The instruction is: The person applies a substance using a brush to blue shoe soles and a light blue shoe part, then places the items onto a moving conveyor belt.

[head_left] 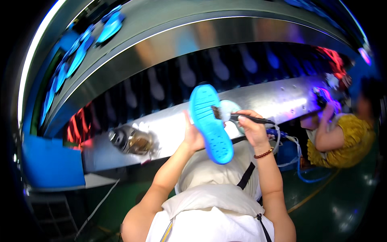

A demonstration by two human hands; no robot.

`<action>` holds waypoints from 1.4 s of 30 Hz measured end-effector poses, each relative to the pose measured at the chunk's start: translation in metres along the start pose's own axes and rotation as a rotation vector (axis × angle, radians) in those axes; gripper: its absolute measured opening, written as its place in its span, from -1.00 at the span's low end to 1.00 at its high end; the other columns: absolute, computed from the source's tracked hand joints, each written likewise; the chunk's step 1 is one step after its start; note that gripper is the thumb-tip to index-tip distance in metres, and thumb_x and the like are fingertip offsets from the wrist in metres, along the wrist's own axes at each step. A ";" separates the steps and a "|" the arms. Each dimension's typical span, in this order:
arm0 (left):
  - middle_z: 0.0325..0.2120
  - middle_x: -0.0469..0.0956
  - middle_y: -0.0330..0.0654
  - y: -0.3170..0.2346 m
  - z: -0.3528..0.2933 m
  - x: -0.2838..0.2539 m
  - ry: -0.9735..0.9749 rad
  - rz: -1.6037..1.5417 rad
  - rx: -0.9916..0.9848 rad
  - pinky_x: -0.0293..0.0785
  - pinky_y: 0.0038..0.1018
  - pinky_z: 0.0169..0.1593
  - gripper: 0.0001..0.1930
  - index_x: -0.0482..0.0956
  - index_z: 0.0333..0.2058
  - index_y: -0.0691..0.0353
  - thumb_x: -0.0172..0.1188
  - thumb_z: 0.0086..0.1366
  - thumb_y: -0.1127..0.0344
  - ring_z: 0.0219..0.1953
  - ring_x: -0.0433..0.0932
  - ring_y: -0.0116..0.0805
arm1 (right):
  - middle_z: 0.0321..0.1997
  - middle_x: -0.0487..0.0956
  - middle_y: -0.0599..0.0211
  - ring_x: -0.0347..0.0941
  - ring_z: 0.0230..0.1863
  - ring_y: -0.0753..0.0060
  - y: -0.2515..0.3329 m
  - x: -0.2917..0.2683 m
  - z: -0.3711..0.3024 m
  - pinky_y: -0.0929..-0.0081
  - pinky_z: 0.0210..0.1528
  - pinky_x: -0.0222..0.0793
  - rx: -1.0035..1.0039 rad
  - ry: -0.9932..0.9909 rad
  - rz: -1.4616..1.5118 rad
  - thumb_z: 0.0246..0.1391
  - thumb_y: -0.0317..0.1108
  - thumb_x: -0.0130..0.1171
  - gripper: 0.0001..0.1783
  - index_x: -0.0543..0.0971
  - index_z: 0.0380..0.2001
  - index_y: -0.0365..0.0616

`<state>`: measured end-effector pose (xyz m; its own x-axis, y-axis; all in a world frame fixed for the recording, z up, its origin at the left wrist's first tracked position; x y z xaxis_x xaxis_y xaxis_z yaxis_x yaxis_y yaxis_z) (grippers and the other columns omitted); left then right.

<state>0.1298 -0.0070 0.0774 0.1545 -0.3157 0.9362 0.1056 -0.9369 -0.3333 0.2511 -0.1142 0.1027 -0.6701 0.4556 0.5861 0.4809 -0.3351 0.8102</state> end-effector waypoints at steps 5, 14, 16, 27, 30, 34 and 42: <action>-0.16 0.36 0.11 0.014 0.000 0.008 -0.052 -0.081 0.009 0.23 -0.05 0.01 0.04 0.14 0.09 0.17 -0.62 -0.13 -0.58 -0.14 0.39 -0.01 | -0.37 0.53 0.21 0.37 -0.44 0.61 -0.015 0.004 0.020 0.71 -0.38 0.28 0.054 -0.074 -0.004 -0.11 -0.53 0.10 -0.79 0.47 -0.31 -0.33; -0.17 0.38 0.03 0.019 0.010 -0.005 -0.290 0.079 0.187 0.27 -0.18 -0.01 -0.09 0.18 0.06 0.14 -0.69 0.02 -0.46 -0.13 0.39 -0.12 | -0.46 0.53 0.38 0.40 -0.42 0.70 -0.002 0.046 0.034 0.76 -0.36 0.31 -0.263 -0.038 -0.633 -0.11 -0.52 0.14 -0.84 0.55 -0.37 -0.24; -0.16 0.37 0.02 0.014 0.012 -0.013 -0.378 0.142 0.255 0.28 -0.17 -0.02 -0.10 0.19 0.04 0.16 -0.66 0.03 -0.46 -0.10 0.36 -0.12 | -0.47 0.54 0.30 0.44 -0.46 0.59 -0.002 0.071 0.020 0.68 -0.38 0.33 -0.434 0.058 -0.922 -0.18 -0.49 0.18 -0.80 0.55 -0.37 -0.25; -0.12 0.36 0.06 -0.019 -0.017 0.008 -0.245 0.093 0.128 0.32 -0.11 -0.05 0.01 0.16 0.07 0.19 -0.62 -0.09 -0.56 -0.12 0.40 -0.05 | -0.48 0.55 0.31 0.44 -0.49 0.63 0.032 0.076 -0.009 0.74 -0.42 0.35 -0.087 0.333 -0.656 -0.17 -0.53 0.18 -0.80 0.55 -0.36 -0.28; -0.11 0.35 0.05 -0.006 -0.013 0.023 -0.134 0.114 0.052 0.33 -0.11 -0.05 0.01 0.14 0.09 0.18 -0.65 -0.08 -0.55 -0.13 0.41 -0.07 | -0.48 0.54 0.32 0.42 -0.50 0.65 0.036 0.078 0.009 0.77 -0.46 0.33 -0.211 0.158 -0.654 -0.14 -0.53 0.17 -0.81 0.54 -0.35 -0.31; -0.05 0.31 -0.01 -0.013 -0.010 0.027 -0.045 0.052 0.126 0.31 -0.17 0.00 -0.06 0.12 0.11 0.15 -0.60 -0.01 -0.50 -0.08 0.37 -0.07 | -0.44 0.55 0.27 0.44 -0.44 0.60 0.033 0.091 -0.012 0.71 -0.38 0.35 -0.181 0.616 -0.696 -0.14 -0.55 0.14 -0.84 0.55 -0.38 -0.28; -0.32 0.46 0.05 -0.032 -0.009 0.041 -0.031 0.194 0.307 0.43 -0.23 -0.21 -0.02 0.29 -0.05 0.25 -0.63 -0.05 -0.53 -0.32 0.48 -0.11 | -0.36 0.57 0.18 0.48 -0.33 0.41 0.037 0.087 -0.016 0.58 -0.23 0.36 -0.311 0.739 -0.728 -0.27 -0.52 0.25 -0.76 0.57 -0.40 -0.28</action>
<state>0.1242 0.0089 0.1277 0.2298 -0.4736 0.8502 0.3610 -0.7698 -0.5264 0.2014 -0.1003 0.1833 -0.9620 0.0544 -0.2677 -0.2647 -0.4274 0.8644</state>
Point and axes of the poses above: each hand's wrist, its own z-axis towards the middle knuckle, its own x-axis out of the palm, y = z × x, the point moved 5 cm from there along z, towards the middle knuckle
